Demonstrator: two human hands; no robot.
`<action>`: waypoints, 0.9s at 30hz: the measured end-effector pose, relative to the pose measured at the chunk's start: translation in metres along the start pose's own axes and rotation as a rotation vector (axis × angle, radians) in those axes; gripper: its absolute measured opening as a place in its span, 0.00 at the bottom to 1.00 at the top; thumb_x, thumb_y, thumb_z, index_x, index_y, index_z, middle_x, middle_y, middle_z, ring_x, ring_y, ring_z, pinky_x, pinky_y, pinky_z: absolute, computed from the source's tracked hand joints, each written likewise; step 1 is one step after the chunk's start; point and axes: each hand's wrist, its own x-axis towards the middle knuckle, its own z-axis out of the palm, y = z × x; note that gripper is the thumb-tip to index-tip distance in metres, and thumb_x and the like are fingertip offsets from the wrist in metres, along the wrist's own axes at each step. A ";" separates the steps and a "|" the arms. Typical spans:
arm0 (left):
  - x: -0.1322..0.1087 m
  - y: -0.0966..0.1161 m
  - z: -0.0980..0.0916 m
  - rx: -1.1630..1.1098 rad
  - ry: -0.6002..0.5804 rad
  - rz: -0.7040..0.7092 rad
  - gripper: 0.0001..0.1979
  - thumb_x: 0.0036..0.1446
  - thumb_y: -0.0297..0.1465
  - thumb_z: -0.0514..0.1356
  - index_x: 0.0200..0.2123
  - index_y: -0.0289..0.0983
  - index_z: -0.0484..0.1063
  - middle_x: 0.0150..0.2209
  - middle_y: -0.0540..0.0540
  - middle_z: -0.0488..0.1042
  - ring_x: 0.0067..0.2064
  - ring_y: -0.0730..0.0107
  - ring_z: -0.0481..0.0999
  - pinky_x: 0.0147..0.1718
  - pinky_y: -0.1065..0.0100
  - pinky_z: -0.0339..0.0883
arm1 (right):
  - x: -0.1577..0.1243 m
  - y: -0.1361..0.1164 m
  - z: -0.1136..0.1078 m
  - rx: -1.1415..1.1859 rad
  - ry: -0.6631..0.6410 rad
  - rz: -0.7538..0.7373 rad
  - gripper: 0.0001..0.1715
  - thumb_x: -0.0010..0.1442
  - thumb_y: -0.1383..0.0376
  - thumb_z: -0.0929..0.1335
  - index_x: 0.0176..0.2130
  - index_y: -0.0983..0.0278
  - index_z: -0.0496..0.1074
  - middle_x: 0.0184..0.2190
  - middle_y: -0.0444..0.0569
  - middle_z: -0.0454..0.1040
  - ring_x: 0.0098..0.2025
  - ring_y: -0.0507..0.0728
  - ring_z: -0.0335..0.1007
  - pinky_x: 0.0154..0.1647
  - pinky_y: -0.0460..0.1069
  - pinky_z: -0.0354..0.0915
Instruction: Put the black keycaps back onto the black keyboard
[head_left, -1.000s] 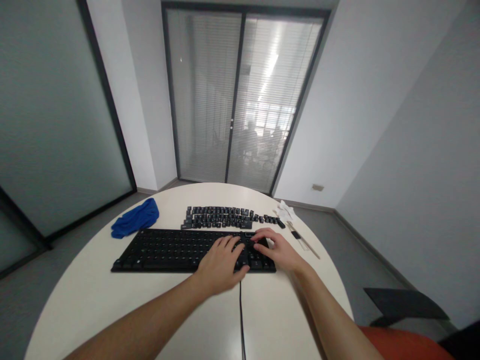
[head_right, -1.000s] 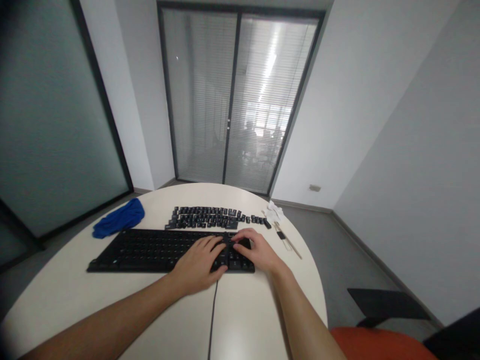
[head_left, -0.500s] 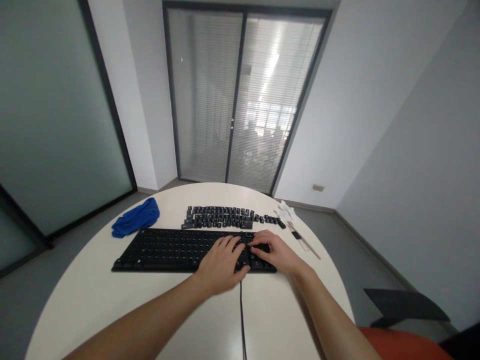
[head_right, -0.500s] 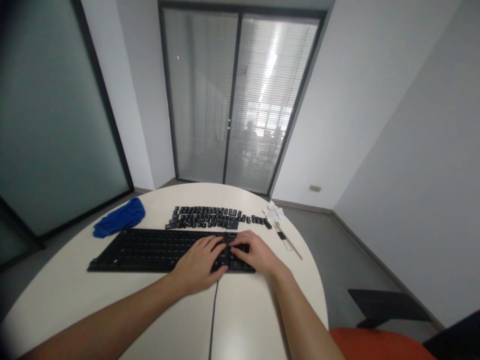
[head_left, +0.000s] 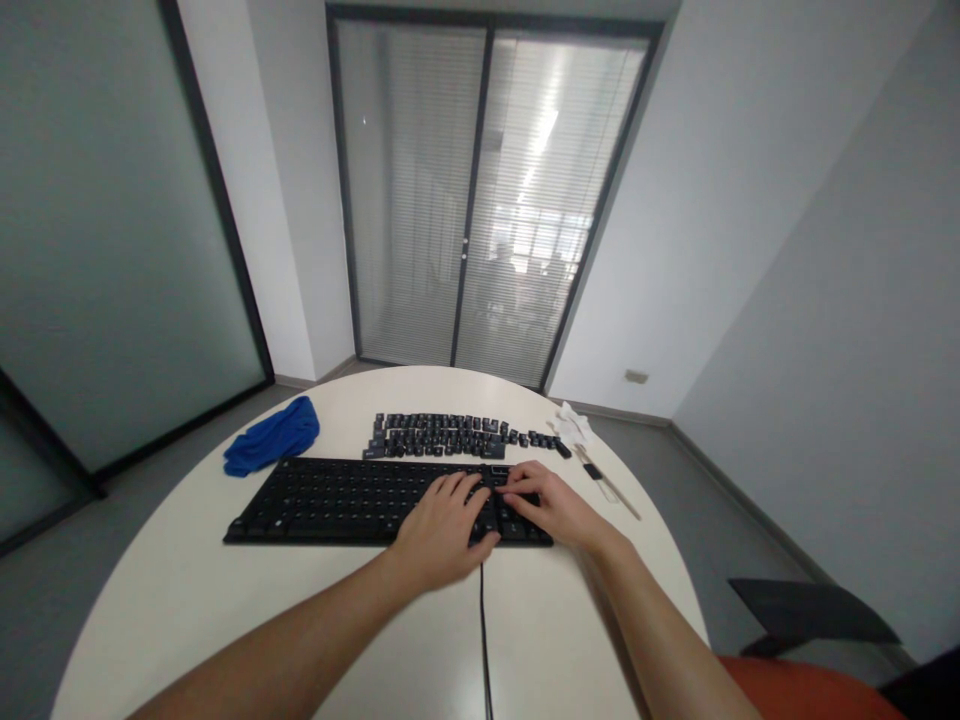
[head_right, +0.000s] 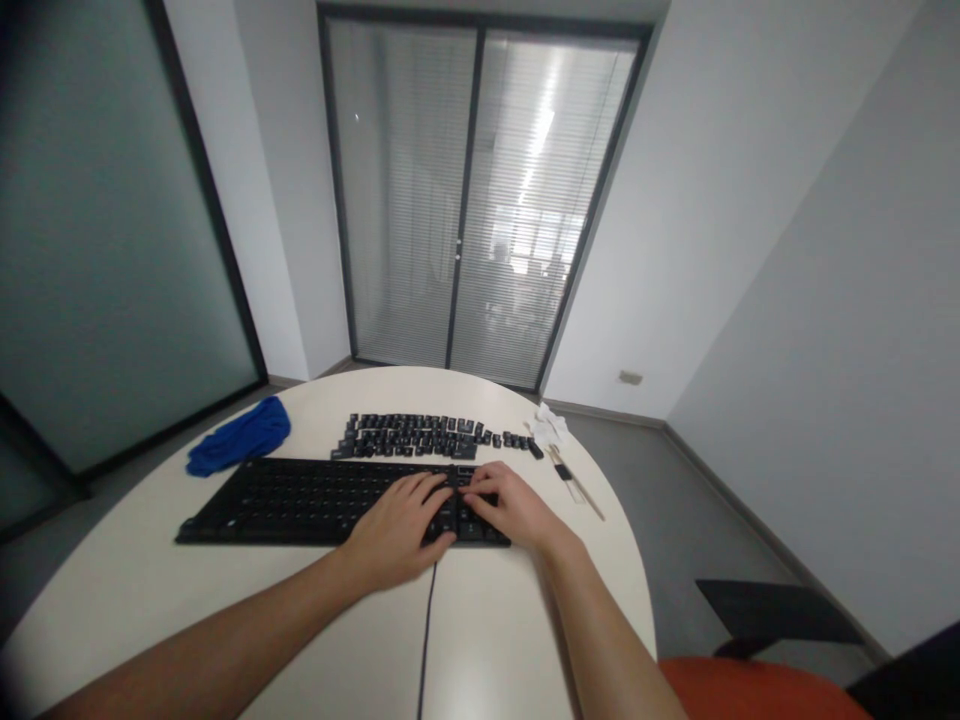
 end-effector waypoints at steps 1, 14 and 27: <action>0.000 0.000 0.000 -0.002 0.002 0.000 0.25 0.62 0.44 0.56 0.58 0.37 0.65 0.60 0.39 0.66 0.61 0.50 0.63 0.61 0.50 0.55 | 0.000 0.000 0.000 -0.008 0.000 0.001 0.14 0.65 0.58 0.67 0.45 0.56 0.80 0.41 0.51 0.75 0.46 0.60 0.68 0.51 0.56 0.65; 0.000 -0.002 0.002 -0.043 0.019 0.049 0.26 0.61 0.40 0.57 0.61 0.41 0.62 0.62 0.40 0.64 0.62 0.49 0.61 0.60 0.47 0.58 | 0.000 -0.003 -0.001 -0.029 -0.002 0.010 0.09 0.61 0.63 0.69 0.41 0.59 0.81 0.40 0.50 0.75 0.46 0.60 0.69 0.50 0.54 0.65; 0.000 -0.004 0.003 -0.063 0.024 0.066 0.25 0.62 0.40 0.57 0.60 0.41 0.63 0.61 0.40 0.65 0.63 0.48 0.60 0.59 0.46 0.59 | 0.003 0.001 0.002 0.019 0.071 0.024 0.04 0.56 0.66 0.73 0.36 0.59 0.80 0.37 0.48 0.78 0.48 0.60 0.70 0.53 0.56 0.63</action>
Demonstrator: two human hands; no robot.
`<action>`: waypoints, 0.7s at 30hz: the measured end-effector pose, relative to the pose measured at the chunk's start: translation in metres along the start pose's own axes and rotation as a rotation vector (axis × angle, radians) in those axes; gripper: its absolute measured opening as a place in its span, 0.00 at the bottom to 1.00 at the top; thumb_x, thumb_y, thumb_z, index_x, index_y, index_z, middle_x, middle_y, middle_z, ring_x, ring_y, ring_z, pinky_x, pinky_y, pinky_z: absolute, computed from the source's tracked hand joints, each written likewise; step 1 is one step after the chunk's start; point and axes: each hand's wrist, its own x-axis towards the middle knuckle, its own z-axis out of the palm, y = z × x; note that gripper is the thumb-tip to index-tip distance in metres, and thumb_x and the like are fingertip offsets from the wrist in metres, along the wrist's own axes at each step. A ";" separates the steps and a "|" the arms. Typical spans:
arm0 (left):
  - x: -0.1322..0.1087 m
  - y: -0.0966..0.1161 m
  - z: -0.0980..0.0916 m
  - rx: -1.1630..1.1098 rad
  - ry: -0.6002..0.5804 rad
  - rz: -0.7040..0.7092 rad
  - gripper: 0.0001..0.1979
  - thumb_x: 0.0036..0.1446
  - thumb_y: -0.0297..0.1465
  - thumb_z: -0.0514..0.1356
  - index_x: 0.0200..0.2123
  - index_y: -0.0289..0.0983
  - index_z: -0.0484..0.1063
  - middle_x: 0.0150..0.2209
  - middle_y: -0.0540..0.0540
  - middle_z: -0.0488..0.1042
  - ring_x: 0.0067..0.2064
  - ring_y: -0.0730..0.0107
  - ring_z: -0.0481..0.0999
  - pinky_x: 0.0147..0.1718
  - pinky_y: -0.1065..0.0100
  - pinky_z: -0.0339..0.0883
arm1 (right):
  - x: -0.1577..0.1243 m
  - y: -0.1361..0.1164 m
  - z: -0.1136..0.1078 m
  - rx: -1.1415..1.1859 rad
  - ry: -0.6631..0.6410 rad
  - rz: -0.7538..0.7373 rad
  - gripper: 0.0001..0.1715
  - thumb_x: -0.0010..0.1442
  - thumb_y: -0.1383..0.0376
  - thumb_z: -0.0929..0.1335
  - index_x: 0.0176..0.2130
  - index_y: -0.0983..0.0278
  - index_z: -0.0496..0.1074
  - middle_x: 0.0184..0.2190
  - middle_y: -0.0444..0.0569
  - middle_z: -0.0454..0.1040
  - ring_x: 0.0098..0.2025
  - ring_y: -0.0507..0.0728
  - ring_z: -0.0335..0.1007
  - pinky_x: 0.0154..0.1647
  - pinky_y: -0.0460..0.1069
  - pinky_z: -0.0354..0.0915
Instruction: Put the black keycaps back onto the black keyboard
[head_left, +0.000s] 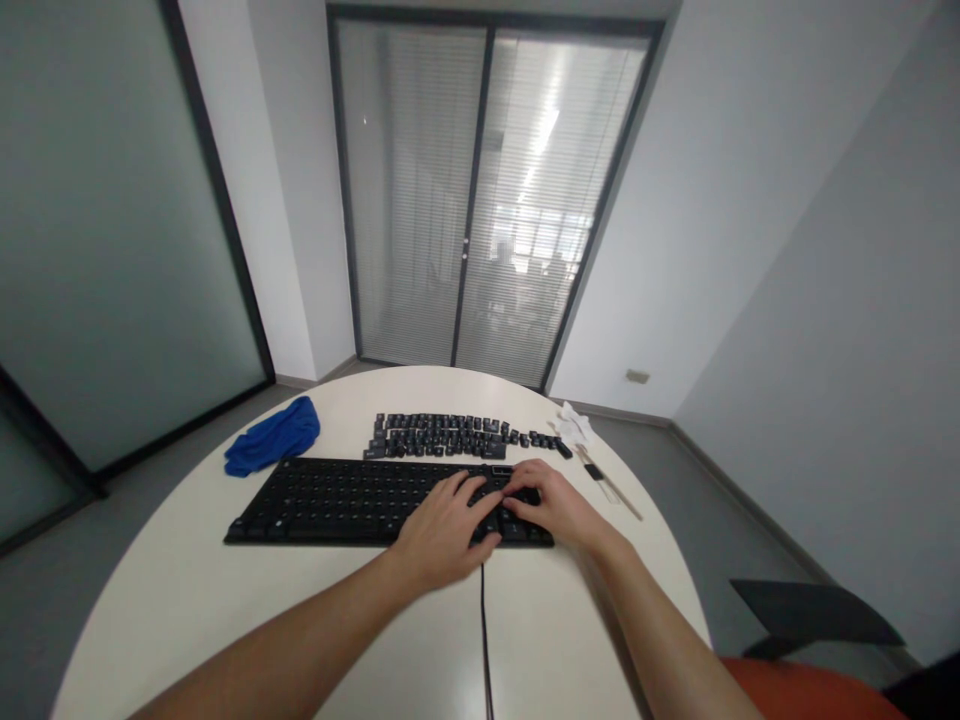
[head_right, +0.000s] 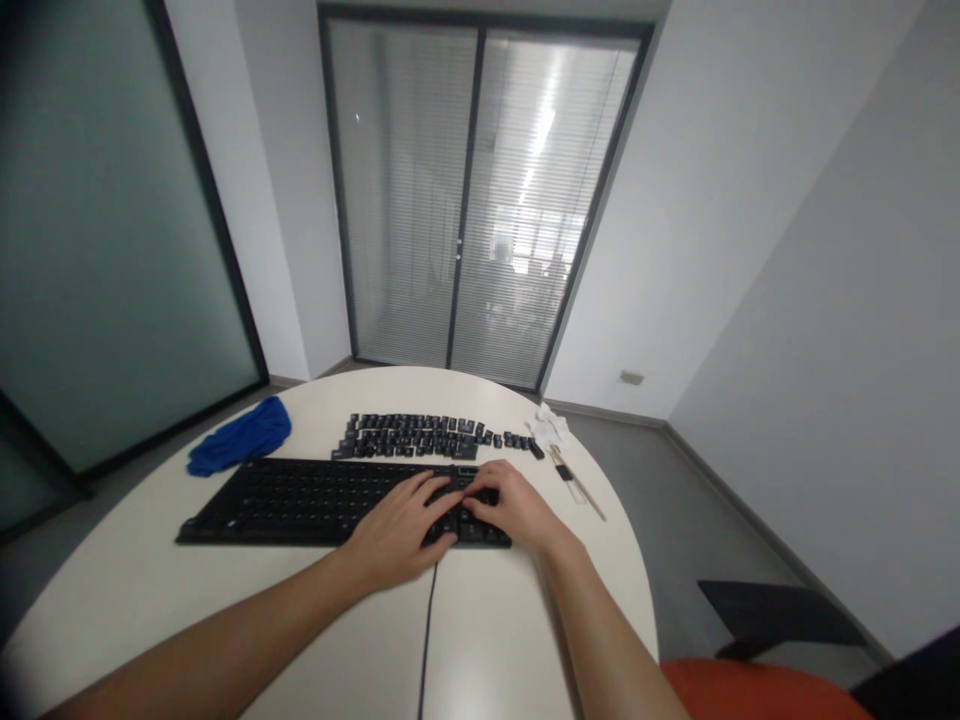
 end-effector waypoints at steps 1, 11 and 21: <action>0.000 0.000 0.000 0.000 -0.001 0.001 0.25 0.62 0.40 0.57 0.60 0.40 0.63 0.61 0.40 0.65 0.63 0.48 0.60 0.59 0.46 0.59 | 0.000 -0.001 0.000 0.001 0.007 0.007 0.04 0.55 0.66 0.73 0.35 0.59 0.80 0.37 0.48 0.78 0.48 0.60 0.70 0.53 0.56 0.63; 0.001 0.001 -0.002 0.014 -0.021 -0.010 0.25 0.61 0.40 0.58 0.60 0.38 0.64 0.61 0.39 0.65 0.63 0.48 0.61 0.60 0.47 0.59 | 0.000 0.000 0.001 -0.002 -0.006 0.039 0.04 0.56 0.64 0.73 0.35 0.60 0.79 0.38 0.50 0.78 0.49 0.61 0.69 0.56 0.57 0.62; 0.001 0.001 -0.002 -0.007 -0.008 -0.002 0.23 0.62 0.39 0.57 0.59 0.41 0.64 0.61 0.41 0.65 0.63 0.48 0.61 0.60 0.46 0.59 | -0.001 -0.003 -0.002 0.014 -0.017 0.054 0.04 0.56 0.63 0.72 0.35 0.60 0.78 0.37 0.49 0.77 0.46 0.61 0.70 0.53 0.57 0.64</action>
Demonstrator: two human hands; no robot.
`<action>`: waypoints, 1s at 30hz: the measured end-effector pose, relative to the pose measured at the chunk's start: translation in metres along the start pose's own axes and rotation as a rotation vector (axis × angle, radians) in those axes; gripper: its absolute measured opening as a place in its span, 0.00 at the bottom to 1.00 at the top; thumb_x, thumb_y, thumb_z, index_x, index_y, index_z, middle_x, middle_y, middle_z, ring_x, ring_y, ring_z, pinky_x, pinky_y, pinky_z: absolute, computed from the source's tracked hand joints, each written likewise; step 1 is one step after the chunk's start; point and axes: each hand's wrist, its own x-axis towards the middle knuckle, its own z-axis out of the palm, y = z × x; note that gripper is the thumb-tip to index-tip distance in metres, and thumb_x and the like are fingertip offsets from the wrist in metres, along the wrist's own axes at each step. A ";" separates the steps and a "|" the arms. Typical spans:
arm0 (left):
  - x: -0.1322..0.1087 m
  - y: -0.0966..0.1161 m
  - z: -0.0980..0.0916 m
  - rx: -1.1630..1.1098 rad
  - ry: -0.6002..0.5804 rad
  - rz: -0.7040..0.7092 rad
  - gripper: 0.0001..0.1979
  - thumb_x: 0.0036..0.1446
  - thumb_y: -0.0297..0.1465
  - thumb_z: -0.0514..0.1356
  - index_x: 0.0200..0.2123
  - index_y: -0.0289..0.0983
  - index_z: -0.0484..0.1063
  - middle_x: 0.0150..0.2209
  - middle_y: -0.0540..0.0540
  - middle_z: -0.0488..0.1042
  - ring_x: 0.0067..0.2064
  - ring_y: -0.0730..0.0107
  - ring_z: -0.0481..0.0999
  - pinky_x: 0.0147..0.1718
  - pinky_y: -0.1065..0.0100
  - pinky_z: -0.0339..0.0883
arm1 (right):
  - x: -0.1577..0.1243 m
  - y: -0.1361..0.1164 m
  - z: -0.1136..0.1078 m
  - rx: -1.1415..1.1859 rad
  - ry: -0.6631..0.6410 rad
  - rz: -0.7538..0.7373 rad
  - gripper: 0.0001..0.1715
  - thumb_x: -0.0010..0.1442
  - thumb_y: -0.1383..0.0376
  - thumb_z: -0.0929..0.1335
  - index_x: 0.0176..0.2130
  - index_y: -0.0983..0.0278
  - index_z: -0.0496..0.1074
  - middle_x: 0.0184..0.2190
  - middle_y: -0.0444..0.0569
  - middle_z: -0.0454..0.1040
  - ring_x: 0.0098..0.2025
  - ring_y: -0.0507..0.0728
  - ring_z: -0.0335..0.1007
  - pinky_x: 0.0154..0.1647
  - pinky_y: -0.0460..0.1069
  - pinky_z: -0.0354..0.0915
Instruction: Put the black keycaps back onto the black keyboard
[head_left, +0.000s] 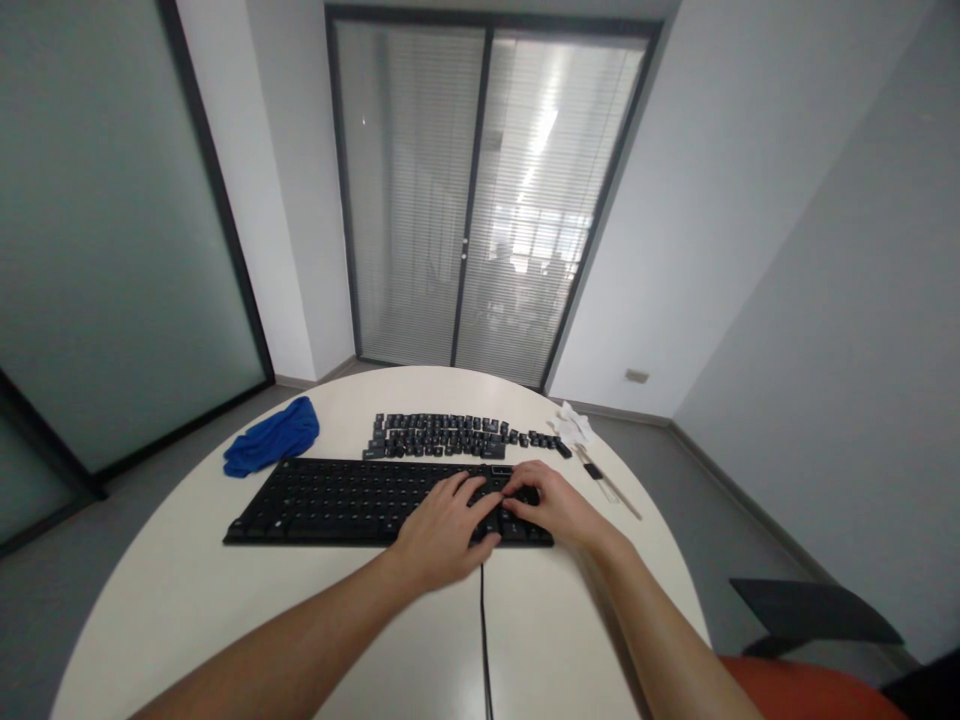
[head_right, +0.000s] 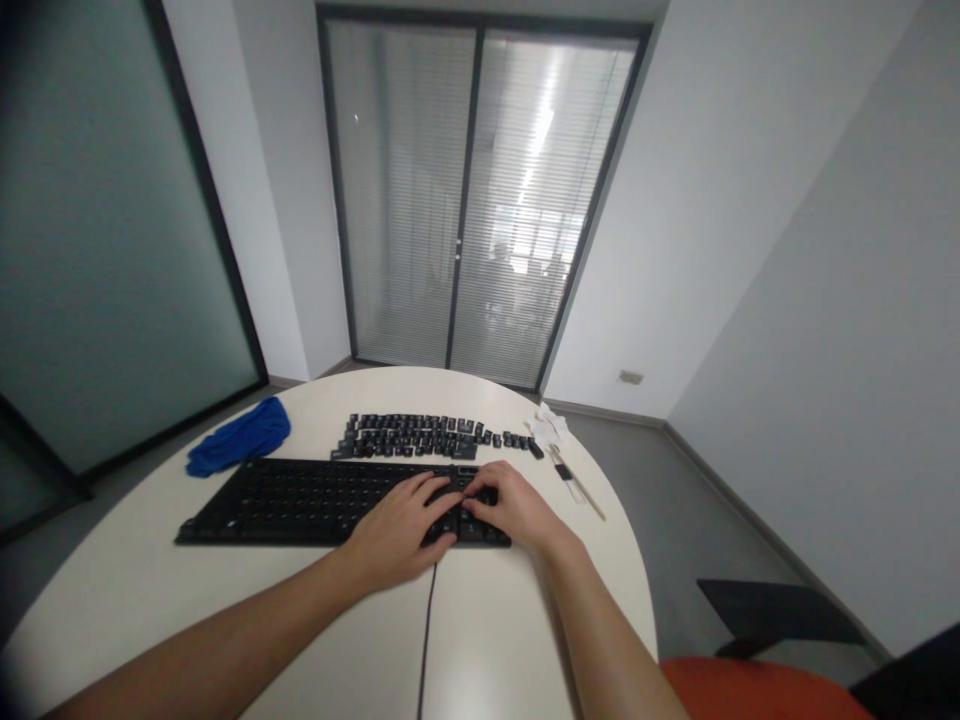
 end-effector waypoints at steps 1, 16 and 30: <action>0.000 0.000 0.000 0.000 0.002 0.001 0.23 0.62 0.39 0.57 0.59 0.41 0.64 0.61 0.41 0.65 0.63 0.49 0.61 0.60 0.46 0.58 | 0.000 -0.001 -0.001 0.008 -0.009 -0.010 0.05 0.58 0.62 0.72 0.35 0.60 0.79 0.37 0.49 0.77 0.46 0.61 0.70 0.54 0.57 0.63; 0.000 -0.003 -0.001 -0.013 -0.021 0.019 0.27 0.61 0.40 0.59 0.62 0.44 0.63 0.62 0.41 0.64 0.63 0.48 0.60 0.60 0.46 0.58 | -0.008 0.026 0.012 0.032 0.060 0.151 0.32 0.60 0.52 0.69 0.60 0.61 0.66 0.64 0.58 0.60 0.65 0.64 0.56 0.68 0.63 0.50; 0.000 -0.004 -0.006 -0.063 -0.041 0.021 0.27 0.60 0.41 0.60 0.62 0.46 0.62 0.63 0.43 0.62 0.63 0.50 0.61 0.61 0.45 0.56 | -0.004 0.030 0.010 0.168 -0.005 0.217 0.39 0.56 0.52 0.73 0.61 0.63 0.63 0.60 0.57 0.65 0.62 0.65 0.61 0.66 0.64 0.54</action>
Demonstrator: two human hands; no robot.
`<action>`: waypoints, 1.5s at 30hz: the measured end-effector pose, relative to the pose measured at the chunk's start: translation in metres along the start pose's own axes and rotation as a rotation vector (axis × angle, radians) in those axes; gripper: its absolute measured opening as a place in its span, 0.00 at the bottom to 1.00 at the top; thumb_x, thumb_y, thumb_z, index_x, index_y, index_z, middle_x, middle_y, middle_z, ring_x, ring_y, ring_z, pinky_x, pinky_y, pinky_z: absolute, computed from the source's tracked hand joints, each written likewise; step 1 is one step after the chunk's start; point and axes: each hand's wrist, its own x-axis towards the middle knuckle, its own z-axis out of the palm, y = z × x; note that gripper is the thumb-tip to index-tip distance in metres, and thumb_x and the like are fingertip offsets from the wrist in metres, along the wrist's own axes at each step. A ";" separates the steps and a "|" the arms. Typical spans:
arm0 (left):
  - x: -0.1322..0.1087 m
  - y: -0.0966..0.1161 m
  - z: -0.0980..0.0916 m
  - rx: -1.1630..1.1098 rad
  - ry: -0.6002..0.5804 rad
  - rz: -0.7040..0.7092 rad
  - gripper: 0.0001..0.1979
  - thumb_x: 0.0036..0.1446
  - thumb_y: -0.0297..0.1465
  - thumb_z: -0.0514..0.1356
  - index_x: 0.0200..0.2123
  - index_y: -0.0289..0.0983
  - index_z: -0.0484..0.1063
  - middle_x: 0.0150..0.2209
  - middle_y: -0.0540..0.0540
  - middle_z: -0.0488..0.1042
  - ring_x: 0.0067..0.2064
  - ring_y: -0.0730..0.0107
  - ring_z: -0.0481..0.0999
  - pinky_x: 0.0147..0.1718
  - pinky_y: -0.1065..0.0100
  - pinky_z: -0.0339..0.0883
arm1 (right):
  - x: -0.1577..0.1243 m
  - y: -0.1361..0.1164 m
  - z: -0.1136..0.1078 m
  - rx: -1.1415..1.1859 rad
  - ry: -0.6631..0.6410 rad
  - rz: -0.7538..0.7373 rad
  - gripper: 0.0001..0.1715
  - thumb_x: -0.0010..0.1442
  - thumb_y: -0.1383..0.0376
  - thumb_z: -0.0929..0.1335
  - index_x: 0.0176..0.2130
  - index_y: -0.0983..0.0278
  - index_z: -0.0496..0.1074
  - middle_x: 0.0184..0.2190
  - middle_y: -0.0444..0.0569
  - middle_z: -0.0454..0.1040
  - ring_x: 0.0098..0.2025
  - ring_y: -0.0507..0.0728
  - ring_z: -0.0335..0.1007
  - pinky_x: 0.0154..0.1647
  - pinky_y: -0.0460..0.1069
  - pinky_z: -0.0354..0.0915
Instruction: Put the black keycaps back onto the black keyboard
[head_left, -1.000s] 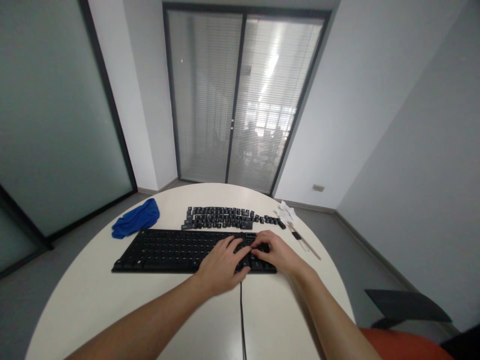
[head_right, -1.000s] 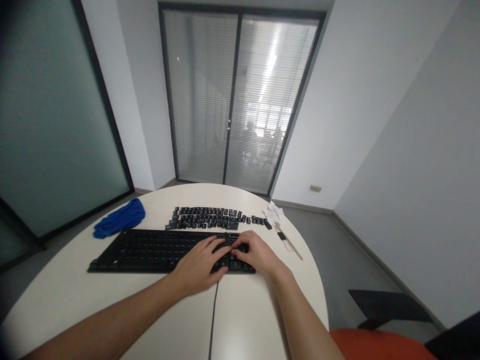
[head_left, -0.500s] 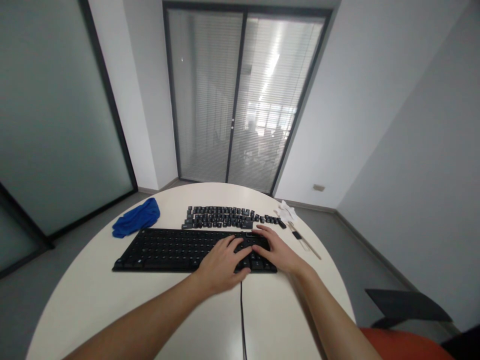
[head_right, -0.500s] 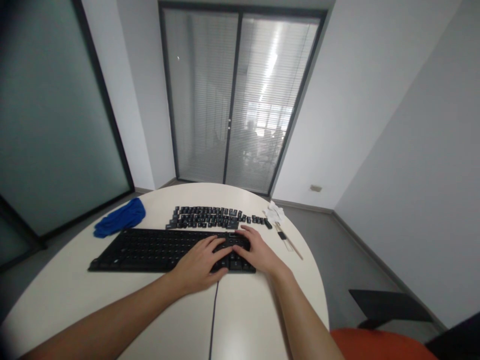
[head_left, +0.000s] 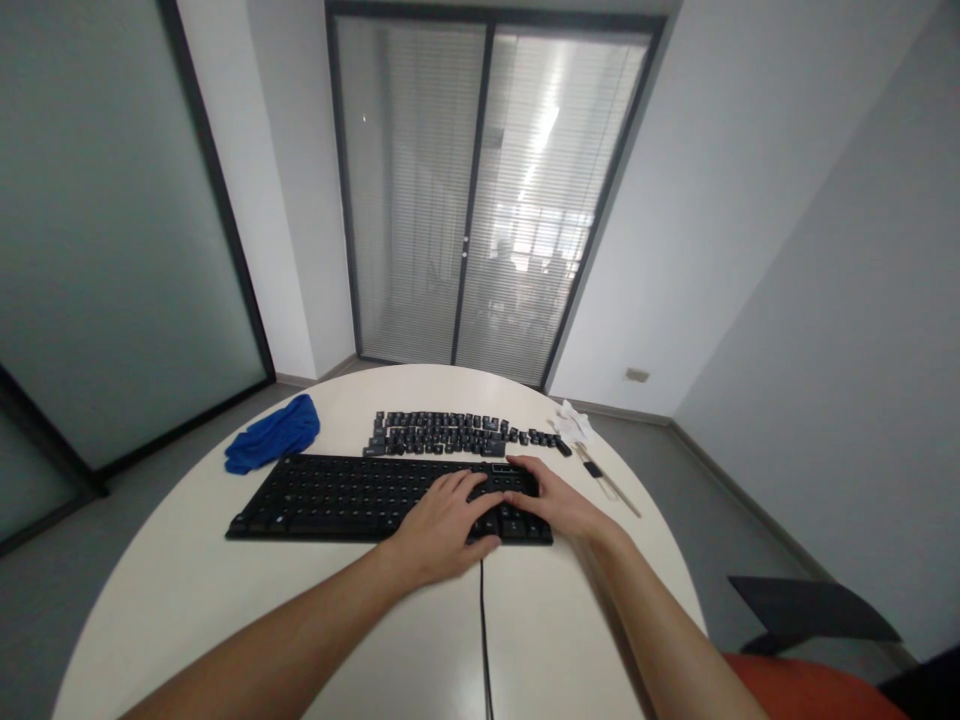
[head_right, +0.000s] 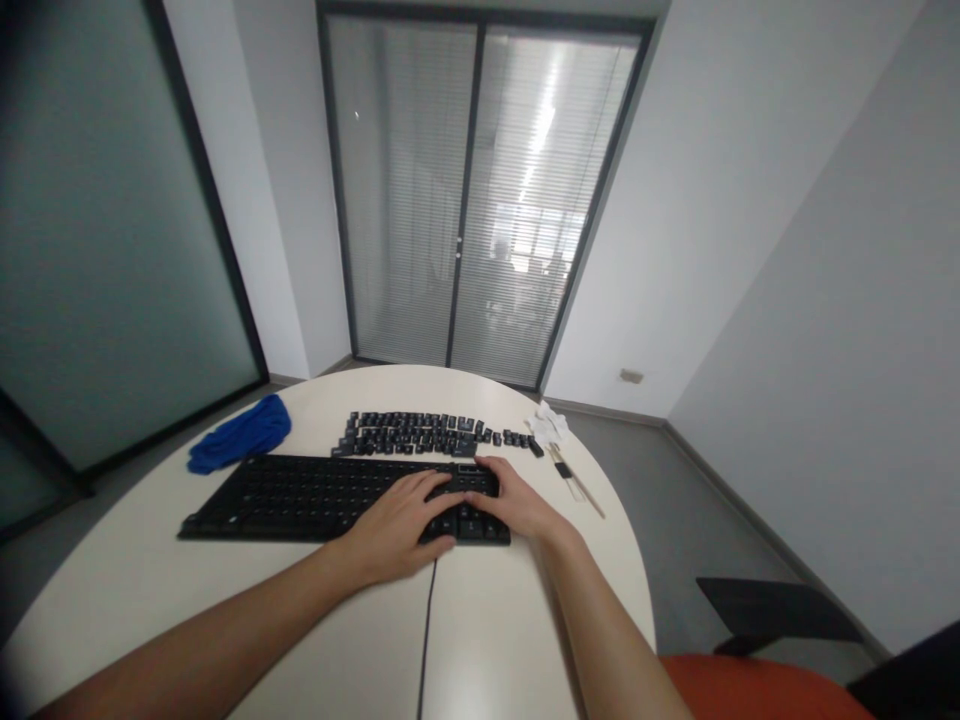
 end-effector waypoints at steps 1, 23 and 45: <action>0.000 0.000 0.000 0.000 -0.002 0.002 0.27 0.60 0.41 0.60 0.62 0.46 0.63 0.63 0.43 0.62 0.63 0.50 0.61 0.61 0.45 0.56 | 0.000 0.000 0.000 -0.005 -0.005 0.001 0.39 0.55 0.53 0.73 0.61 0.63 0.63 0.60 0.58 0.64 0.62 0.64 0.61 0.67 0.63 0.54; -0.001 0.002 0.003 0.069 -0.022 0.000 0.26 0.61 0.43 0.58 0.60 0.44 0.63 0.64 0.42 0.62 0.64 0.49 0.60 0.60 0.46 0.56 | 0.008 0.061 -0.030 -0.495 0.553 0.107 0.22 0.59 0.58 0.66 0.51 0.65 0.74 0.55 0.61 0.69 0.60 0.67 0.62 0.62 0.63 0.56; -0.001 0.002 0.003 0.080 -0.046 -0.019 0.26 0.62 0.44 0.57 0.61 0.44 0.62 0.64 0.43 0.61 0.65 0.50 0.58 0.62 0.49 0.53 | -0.001 0.015 -0.034 -0.671 0.441 0.522 0.09 0.53 0.62 0.69 0.31 0.63 0.78 0.32 0.58 0.78 0.48 0.68 0.68 0.44 0.54 0.62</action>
